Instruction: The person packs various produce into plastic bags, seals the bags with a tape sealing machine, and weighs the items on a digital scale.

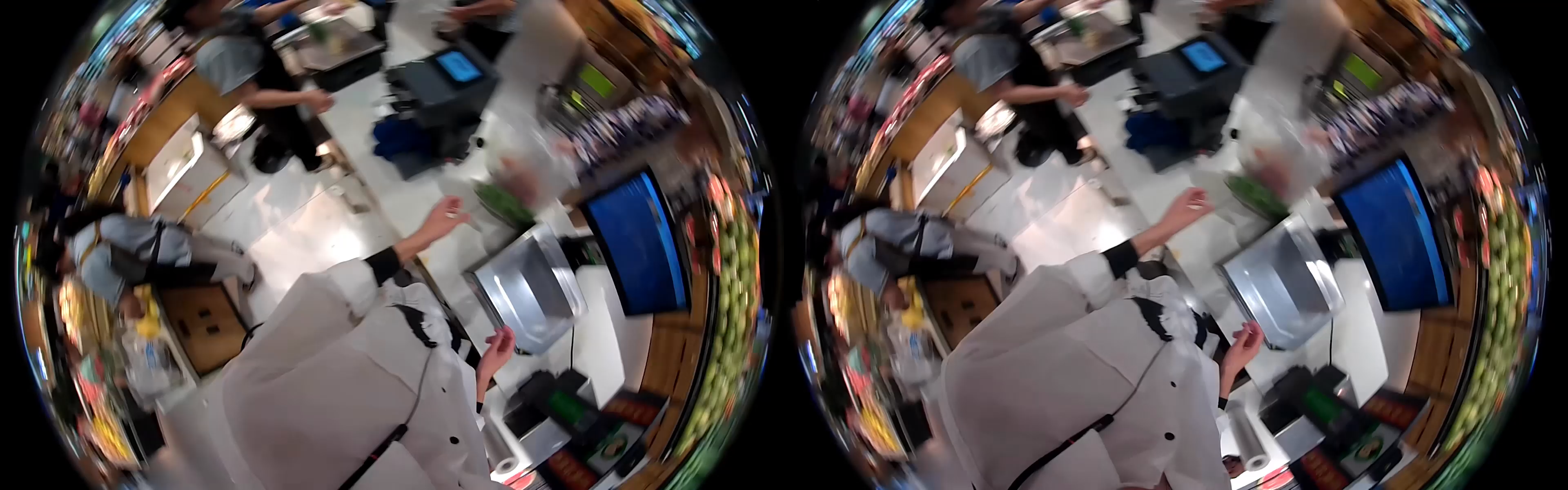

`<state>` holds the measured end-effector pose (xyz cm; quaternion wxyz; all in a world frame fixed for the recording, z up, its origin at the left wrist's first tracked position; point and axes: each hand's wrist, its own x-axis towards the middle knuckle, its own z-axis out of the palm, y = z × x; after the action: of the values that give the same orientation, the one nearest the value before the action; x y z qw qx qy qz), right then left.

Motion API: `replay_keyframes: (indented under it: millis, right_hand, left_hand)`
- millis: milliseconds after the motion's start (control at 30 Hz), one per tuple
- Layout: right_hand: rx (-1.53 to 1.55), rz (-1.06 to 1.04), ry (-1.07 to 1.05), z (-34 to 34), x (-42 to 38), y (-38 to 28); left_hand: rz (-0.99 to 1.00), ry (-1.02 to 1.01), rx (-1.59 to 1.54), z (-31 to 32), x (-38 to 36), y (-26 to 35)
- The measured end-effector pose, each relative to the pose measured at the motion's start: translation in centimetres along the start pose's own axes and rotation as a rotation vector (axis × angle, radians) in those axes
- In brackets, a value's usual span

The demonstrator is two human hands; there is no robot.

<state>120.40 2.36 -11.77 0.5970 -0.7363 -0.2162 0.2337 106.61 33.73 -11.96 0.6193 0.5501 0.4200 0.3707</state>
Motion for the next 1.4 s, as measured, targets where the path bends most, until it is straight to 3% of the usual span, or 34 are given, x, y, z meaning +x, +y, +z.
replay_keyframes:
  millis: [100,200,333,433,467,500,567,633,700,733,800,833,867,933,967,1000,1033,1067,1133,1300,1400]
  right_hand:
    - [-0.100,-0.142,-0.122,1.9,3.7,-1.0]
    - [-0.236,-0.232,-0.226,5.2,7.6,-4.1]
    - [-0.329,-0.346,-0.274,10.0,15.9,-2.3]
    - [-0.424,-0.224,-0.164,15.8,21.2,-3.1]
    - [-0.597,-0.256,-0.114,16.6,24.3,-1.3]
    - [-0.521,-0.323,-0.155,17.5,27.3,0.9]
    - [-0.570,-0.196,-0.139,20.1,27.9,-0.2]
    - [-0.618,-0.206,-0.098,20.9,31.1,2.9]
    - [-0.392,-0.150,0.104,20.4,33.7,5.9]
    - [-0.370,0.002,0.017,19.9,34.2,6.2]
    - [0.018,0.179,-0.207,19.4,31.0,4.3]
    - [0.028,-0.103,-0.494,17.9,30.3,4.9]
    - [-0.233,-0.118,-0.464,16.2,30.5,7.8]
    - [-0.069,0.057,-0.134,18.3,25.6,1.1]
    - [-0.121,0.053,-0.144,18.5,23.3,-1.4]
    - [-0.404,-0.113,-0.110,17.0,23.6,0.6]
    - [-0.381,-0.315,0.008,18.4,20.7,-1.8]
    - [-0.389,-0.210,0.035,16.4,18.9,-3.5]
    - [-0.386,-0.253,-0.109,16.6,16.6,-1.9]
    - [-0.278,-0.180,-0.307,18.7,9.4,-9.0]
    - [-0.234,-0.122,-0.316,19.4,8.1,-8.5]
  left_hand:
    - [0.056,0.047,0.111,-0.1,1.3,-2.9]
    - [-0.026,-0.004,0.138,-2.2,-0.3,-1.2]
    - [-0.092,-0.016,0.165,-6.4,-2.8,-3.3]
    - [-0.161,0.003,0.221,-9.4,-4.3,-5.2]
    - [-0.164,0.046,0.223,-10.2,-4.8,-4.9]
    - [-0.194,0.066,0.190,-10.9,-5.5,-4.1]
    - [-0.228,0.104,0.151,-12.2,-5.8,-2.5]
    - [-0.241,0.117,0.113,-12.9,-6.0,-1.5]
    - [-0.238,0.135,0.102,-13.3,-5.0,-2.5]
    - [-0.218,0.130,0.101,-13.2,-4.4,-3.0]
    - [-0.167,0.104,0.140,-13.3,-3.4,-3.3]
    - [-0.174,0.076,0.169,-13.4,-2.7,-4.2]
    - [-0.116,0.090,0.154,-12.6,-1.8,-5.5]
    - [-0.178,-0.009,0.035,-11.7,-0.4,-4.7]
    - [-0.114,-0.078,0.113,-11.5,0.3,-4.4]
    - [-0.063,-0.074,0.212,-10.5,1.2,-4.9]
    - [-0.103,-0.132,0.269,-10.0,2.1,-3.6]
    - [-0.026,-0.232,0.357,-7.5,3.9,-3.8]
    - [0.016,-0.255,0.466,-6.7,4.5,-4.1]
    - [0.404,-0.429,0.610,-3.2,6.3,-1.9]
    - [0.283,-0.694,0.656,-1.0,7.1,-4.0]
